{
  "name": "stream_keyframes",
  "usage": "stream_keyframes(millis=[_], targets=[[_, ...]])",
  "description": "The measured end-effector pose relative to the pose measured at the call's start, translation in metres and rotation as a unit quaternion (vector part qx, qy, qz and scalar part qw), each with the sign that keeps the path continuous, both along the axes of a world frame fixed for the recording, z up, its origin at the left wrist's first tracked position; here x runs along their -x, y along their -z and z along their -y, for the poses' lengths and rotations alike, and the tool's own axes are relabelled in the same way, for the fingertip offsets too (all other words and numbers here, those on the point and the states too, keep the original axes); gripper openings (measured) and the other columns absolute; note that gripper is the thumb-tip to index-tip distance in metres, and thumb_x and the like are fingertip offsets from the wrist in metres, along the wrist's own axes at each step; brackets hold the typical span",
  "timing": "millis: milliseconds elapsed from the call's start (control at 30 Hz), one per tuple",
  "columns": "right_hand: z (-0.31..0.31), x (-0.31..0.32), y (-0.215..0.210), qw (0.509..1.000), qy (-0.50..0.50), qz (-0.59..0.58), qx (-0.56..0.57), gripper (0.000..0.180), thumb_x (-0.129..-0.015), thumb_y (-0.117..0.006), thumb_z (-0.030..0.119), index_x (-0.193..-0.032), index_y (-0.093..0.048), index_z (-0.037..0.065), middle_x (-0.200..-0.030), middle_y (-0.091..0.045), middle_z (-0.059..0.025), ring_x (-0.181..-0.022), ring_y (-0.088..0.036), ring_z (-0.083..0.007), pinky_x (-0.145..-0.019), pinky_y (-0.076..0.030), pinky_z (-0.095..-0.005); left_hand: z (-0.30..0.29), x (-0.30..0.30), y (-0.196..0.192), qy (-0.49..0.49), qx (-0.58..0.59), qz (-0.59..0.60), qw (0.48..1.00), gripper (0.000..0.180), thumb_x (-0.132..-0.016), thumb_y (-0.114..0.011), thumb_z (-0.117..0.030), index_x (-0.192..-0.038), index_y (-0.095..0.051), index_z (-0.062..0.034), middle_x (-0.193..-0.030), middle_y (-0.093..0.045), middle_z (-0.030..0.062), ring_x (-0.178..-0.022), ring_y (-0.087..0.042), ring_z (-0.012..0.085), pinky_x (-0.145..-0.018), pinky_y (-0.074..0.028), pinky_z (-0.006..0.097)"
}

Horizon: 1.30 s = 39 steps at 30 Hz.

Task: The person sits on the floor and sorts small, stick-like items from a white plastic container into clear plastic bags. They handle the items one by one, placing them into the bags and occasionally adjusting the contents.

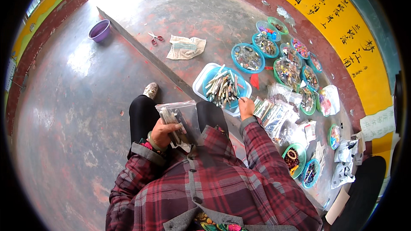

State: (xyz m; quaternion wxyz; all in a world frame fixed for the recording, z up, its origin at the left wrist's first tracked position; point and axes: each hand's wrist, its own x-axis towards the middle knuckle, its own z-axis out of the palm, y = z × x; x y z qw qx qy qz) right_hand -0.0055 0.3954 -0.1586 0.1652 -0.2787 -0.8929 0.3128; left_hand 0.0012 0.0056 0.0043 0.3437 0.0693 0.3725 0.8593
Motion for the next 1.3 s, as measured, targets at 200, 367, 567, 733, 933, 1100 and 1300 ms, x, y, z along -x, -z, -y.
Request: stream_keyframes(millis=[200,367,567,733,933,1100,1300], targets=[[-0.001,-0.029,-0.019,0.988,0.037,-0.073,0.134,0.027,-0.084,-0.062,0.023,-0.099,-0.067,0.001,-0.079,-0.069,-0.0131,-0.073,-0.067,-0.0216,-0.063,-0.050,-0.0327,0.000,0.000,-0.001,0.008,0.001,0.000,1.000,0.035,-0.075,-0.067,-0.005,-0.108,-0.057,0.0013,-0.097,-0.064,0.0141,-0.084,-0.062,0.0203,-0.075,-0.050,0.031],[0.003,-0.047,-0.052,0.937,0.088,-0.162,0.296,0.025,-0.092,-0.056,0.017,-0.107,-0.060,-0.003,-0.086,-0.065,-0.0063,-0.074,-0.063,-0.0122,-0.058,-0.049,-0.0223,0.000,-0.003,-0.005,0.005,0.008,0.001,1.000,0.034,-0.076,-0.067,-0.005,-0.108,-0.057,0.0011,-0.098,-0.064,0.0141,-0.084,-0.062,0.0204,-0.075,-0.050,0.031],[0.003,-0.057,-0.088,0.891,0.123,-0.271,0.343,0.020,-0.094,-0.054,0.017,-0.100,-0.058,-0.001,-0.089,-0.063,-0.0063,-0.078,-0.064,-0.0128,-0.059,-0.050,-0.0240,0.000,-0.002,-0.006,0.006,0.004,-0.004,1.000,0.034,-0.075,-0.067,-0.005,-0.107,-0.057,0.0012,-0.097,-0.065,0.0139,-0.085,-0.062,0.0203,-0.077,-0.049,0.032],[0.004,-0.064,-0.118,0.825,0.061,-0.295,0.478,0.017,-0.094,-0.053,0.018,-0.104,-0.054,0.005,-0.084,-0.064,-0.0059,-0.072,-0.064,-0.0145,-0.059,-0.049,-0.0240,0.002,-0.001,-0.001,0.012,0.010,-0.010,1.000,0.034,-0.075,-0.066,-0.005,-0.107,-0.058,0.0011,-0.098,-0.065,0.0126,-0.085,-0.061,0.0204,-0.078,-0.048,0.032],[0.078,-0.078,-0.152,0.805,-0.090,-0.102,0.578,0.017,-0.095,-0.050,0.011,-0.111,-0.053,0.008,-0.083,-0.063,-0.0073,-0.070,-0.064,-0.0171,-0.053,-0.048,-0.0230,0.002,-0.003,-0.002,0.002,0.009,0.001,1.000,0.033,-0.076,-0.065,-0.004,-0.108,-0.058,0.0005,-0.099,-0.064,0.0110,-0.086,-0.061,0.0200,-0.079,-0.048,0.033],[0.125,-0.103,-0.178,0.775,-0.282,0.082,0.559,0.019,-0.093,-0.049,0.006,-0.108,-0.060,0.006,-0.092,-0.063,-0.0046,-0.085,-0.063,-0.0150,-0.069,-0.051,-0.0237,0.004,-0.003,-0.001,-0.007,0.024,0.009,1.000,0.030,-0.078,-0.065,-0.005,-0.107,-0.059,0.0002,-0.098,-0.065,0.0102,-0.086,-0.061,0.0193,-0.079,-0.048,0.033],[0.137,-0.109,-0.199,0.792,-0.569,0.094,0.199,0.029,-0.083,-0.052,0.000,-0.109,-0.062,0.008,-0.103,-0.062,-0.0069,-0.094,-0.061,-0.0204,-0.083,-0.047,-0.0286,0.005,-0.003,-0.001,-0.007,0.034,0.009,0.999,0.028,-0.079,-0.065,-0.008,-0.106,-0.060,-0.0004,-0.096,-0.065,0.0084,-0.085,-0.061,0.0171,-0.078,-0.048,0.031]])
